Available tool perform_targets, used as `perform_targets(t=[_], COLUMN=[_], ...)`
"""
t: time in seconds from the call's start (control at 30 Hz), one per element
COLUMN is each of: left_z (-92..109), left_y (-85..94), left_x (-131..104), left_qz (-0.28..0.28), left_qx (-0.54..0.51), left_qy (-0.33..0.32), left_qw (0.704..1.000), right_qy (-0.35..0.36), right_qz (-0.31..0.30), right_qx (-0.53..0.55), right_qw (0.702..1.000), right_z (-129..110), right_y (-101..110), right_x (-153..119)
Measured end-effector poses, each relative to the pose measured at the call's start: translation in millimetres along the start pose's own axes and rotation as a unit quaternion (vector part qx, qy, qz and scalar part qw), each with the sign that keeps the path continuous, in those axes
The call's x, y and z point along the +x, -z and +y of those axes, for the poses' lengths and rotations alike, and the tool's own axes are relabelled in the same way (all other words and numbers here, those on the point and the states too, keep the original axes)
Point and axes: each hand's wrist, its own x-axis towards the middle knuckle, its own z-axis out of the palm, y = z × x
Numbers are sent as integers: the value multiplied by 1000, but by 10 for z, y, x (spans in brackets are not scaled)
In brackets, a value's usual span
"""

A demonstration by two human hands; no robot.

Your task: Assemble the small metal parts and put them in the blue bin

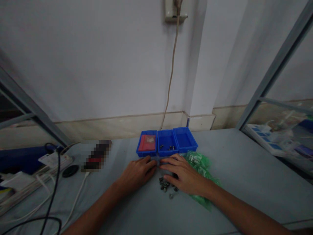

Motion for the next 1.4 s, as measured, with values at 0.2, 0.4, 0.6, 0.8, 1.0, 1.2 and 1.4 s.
perform_targets(t=[0.2, 0.4, 0.6, 0.8, 1.0, 1.2, 1.4], left_z=[8, 39, 47, 40, 39, 27, 11], left_y=[2, -7, -13, -21, -18, -32, -39], left_x=[10, 23, 15, 29, 27, 6, 2], left_qz=[6, 0, 1, -6, -17, -10, -4], left_qx=[5, 5, -3, -12, -15, -27, -36], left_qy=[14, 29, 20, 20, 18, 2, -3], left_qw=[1000, 1000, 1000, 1000, 1000, 1000, 999], right_qy=[3, -2, -4, -11, -18, -43, -82], right_qz=[8, 25, 28, 19, 17, 94, 153], right_qx=[1, 1, 4, -4, -13, 30, 70], right_qw=[1000, 1000, 1000, 1000, 1000, 994, 982], right_z=[-2, 19, 42, 74, 74, 67, 62], right_y=[-6, -18, -32, -56, -76, -78, -80], right_x=[9, 19, 24, 25, 45, 47, 42])
